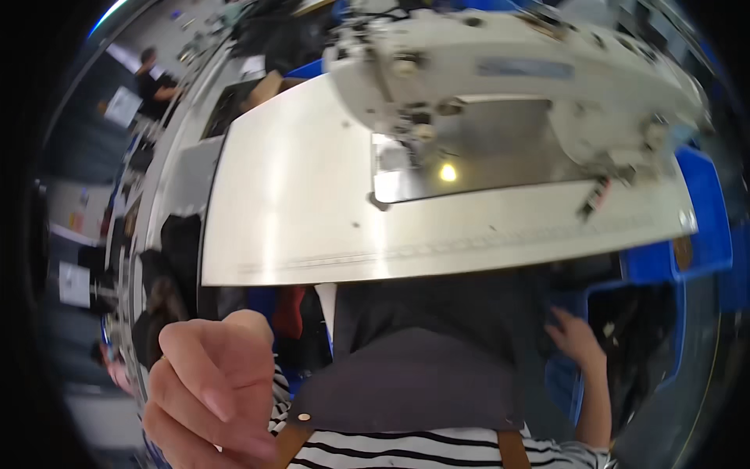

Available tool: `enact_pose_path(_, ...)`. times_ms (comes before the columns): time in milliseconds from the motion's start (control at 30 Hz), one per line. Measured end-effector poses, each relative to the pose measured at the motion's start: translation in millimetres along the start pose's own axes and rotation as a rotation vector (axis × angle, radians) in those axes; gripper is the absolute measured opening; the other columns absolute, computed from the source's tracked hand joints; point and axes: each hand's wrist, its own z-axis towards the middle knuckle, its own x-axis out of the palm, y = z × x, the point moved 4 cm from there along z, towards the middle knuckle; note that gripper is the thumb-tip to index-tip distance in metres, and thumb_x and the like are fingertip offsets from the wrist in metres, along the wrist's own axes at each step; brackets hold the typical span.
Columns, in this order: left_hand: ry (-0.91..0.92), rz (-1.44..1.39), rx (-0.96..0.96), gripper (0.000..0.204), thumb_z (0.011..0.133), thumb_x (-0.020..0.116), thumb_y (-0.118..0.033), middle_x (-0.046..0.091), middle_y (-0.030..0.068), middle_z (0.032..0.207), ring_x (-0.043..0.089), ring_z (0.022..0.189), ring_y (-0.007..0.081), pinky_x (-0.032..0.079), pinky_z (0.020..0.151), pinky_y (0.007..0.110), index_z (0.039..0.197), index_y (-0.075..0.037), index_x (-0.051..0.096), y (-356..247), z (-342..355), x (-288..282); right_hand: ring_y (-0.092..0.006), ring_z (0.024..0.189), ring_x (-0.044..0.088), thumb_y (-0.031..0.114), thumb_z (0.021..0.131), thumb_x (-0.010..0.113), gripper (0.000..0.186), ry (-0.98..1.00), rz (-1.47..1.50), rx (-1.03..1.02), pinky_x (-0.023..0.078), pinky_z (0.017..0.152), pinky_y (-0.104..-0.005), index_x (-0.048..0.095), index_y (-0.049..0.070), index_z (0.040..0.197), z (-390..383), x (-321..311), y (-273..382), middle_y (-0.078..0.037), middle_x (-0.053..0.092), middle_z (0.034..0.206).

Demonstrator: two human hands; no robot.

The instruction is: Sewing a lining into a fur hat using a sewing machine.

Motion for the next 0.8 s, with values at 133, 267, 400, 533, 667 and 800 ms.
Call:
enact_pose_path(133,-0.320,0.038,-0.049,0.026,0.101,0.067,-0.027,0.070,-0.0020,0.106,0.064,0.091,0.0177,0.053,0.089,0.039,0.125,-0.021,0.072,-18,-20,-30,-0.0427,0.113,0.067,0.025,0.095,0.068,0.049,0.220,-0.021,-0.194,0.055,0.095,-0.0464,0.060,-0.002,0.134,12,16,60,-0.028,0.068,0.124)
enact_pose_path(267,-0.327,-0.136,0.214,0.016,0.096,0.076,-0.030,0.068,-0.0005,0.101,0.058,0.086,0.0173,0.052,0.087,0.039,0.109,-0.022,0.078,2,-53,-67,-0.0442,0.112,0.067,0.024,0.095,0.069,0.046,0.272,-0.225,-0.380,0.055,0.095,-0.0470,0.062,-0.002,0.132,29,15,98,-0.028,0.068,0.123)
enact_pose_path(400,-0.517,-0.110,0.312,0.014,0.093,0.079,-0.029,0.065,-0.0013,0.098,0.053,0.082,0.0156,0.051,0.087,0.038,0.105,-0.022,0.079,12,-70,-90,-0.0418,0.125,0.060,0.035,0.104,0.058,0.051,0.317,-0.305,-0.347,0.048,0.102,-0.0472,0.057,0.002,0.142,49,8,122,-0.029,0.062,0.134)
enact_pose_path(533,-0.559,0.060,0.211,0.016,0.097,0.074,-0.028,0.064,-0.0007,0.097,0.054,0.082,0.0166,0.052,0.089,0.040,0.112,-0.022,0.076,-14,-97,-117,-0.0438,0.125,0.060,0.029,0.101,0.064,0.048,0.263,-0.403,-0.529,0.050,0.101,-0.0460,0.059,0.006,0.142,59,13,161,-0.028,0.063,0.134)
enact_pose_path(667,-0.805,0.328,0.275,0.003,0.099,0.067,-0.018,0.062,-0.0020,0.086,0.059,0.076,0.0181,0.053,0.083,0.040,0.101,-0.017,0.069,-46,-122,-132,-0.0439,0.131,0.055,0.031,0.101,0.064,0.051,0.389,-0.388,-0.423,0.047,0.104,-0.0468,0.055,0.011,0.147,59,22,201,-0.027,0.058,0.141)
enact_pose_path(800,-1.224,0.625,-0.017,0.021,0.103,0.062,-0.018,0.065,0.0069,0.106,0.065,0.092,0.0205,0.053,0.089,0.037,0.119,-0.005,0.059,-71,-178,-226,-0.0428,0.129,0.057,0.027,0.102,0.063,0.048,0.486,-0.555,-0.318,0.048,0.103,-0.0453,0.056,0.008,0.145,57,26,239,-0.026,0.061,0.138)
